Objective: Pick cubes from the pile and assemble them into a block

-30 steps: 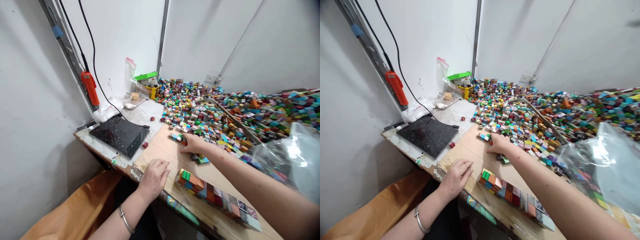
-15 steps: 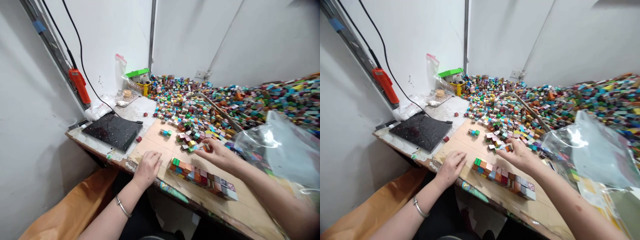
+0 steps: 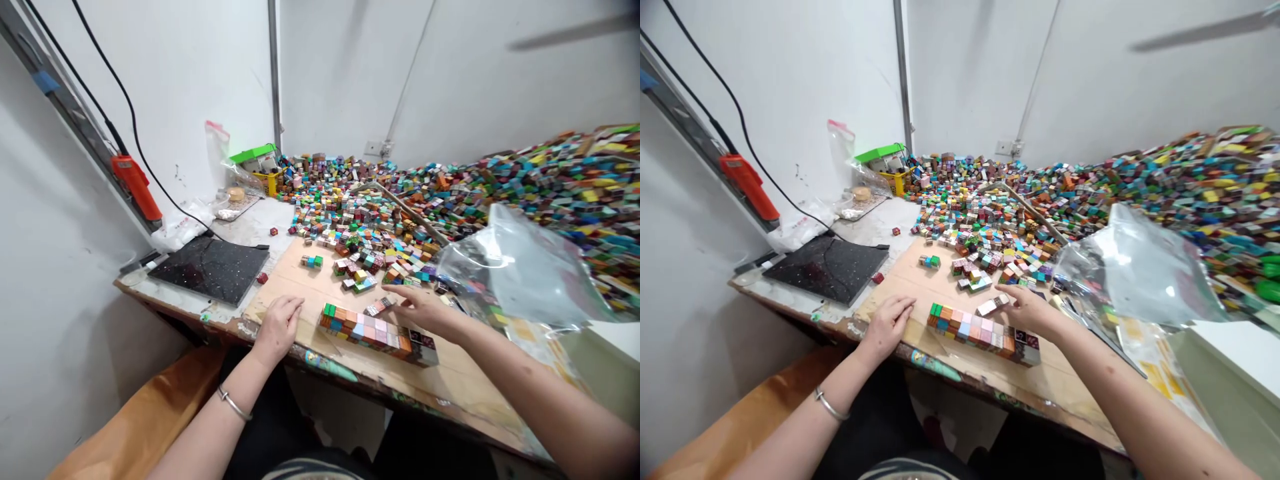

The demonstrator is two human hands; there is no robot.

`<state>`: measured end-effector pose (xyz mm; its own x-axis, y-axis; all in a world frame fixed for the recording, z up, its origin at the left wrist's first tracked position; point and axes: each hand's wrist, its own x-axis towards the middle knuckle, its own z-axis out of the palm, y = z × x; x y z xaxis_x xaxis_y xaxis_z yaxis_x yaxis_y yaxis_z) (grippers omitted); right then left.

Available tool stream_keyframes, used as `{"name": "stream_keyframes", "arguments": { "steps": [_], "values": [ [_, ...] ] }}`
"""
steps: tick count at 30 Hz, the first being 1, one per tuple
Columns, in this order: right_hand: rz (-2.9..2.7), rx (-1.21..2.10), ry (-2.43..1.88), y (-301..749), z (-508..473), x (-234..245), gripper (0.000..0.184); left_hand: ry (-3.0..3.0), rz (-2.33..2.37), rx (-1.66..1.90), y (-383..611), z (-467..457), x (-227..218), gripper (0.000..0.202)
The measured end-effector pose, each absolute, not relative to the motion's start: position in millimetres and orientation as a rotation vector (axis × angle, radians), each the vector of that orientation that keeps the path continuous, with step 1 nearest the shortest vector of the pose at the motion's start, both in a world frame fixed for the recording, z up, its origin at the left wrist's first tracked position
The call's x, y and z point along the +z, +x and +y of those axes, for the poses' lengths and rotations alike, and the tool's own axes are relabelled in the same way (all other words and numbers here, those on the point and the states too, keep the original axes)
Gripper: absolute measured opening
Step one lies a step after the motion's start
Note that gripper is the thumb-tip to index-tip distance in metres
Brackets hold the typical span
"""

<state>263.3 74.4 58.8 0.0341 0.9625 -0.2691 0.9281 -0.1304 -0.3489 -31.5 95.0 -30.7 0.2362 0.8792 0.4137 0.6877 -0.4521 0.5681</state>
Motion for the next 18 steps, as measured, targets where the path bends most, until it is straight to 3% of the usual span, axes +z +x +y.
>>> {"name": "stream_keyframes", "arguments": {
  "steps": [8, 18],
  "values": [
    [-2.285, 0.483, -2.018, 263, 94, 31, 0.035, 2.229, 1.472, 0.973, -31, 93, -31, 0.035],
    [-2.244, 0.527, -2.022, 253, 101, 32, 0.033, 2.181, 1.446, 0.944, -31, 88, -18, 0.041]
  ]
}}
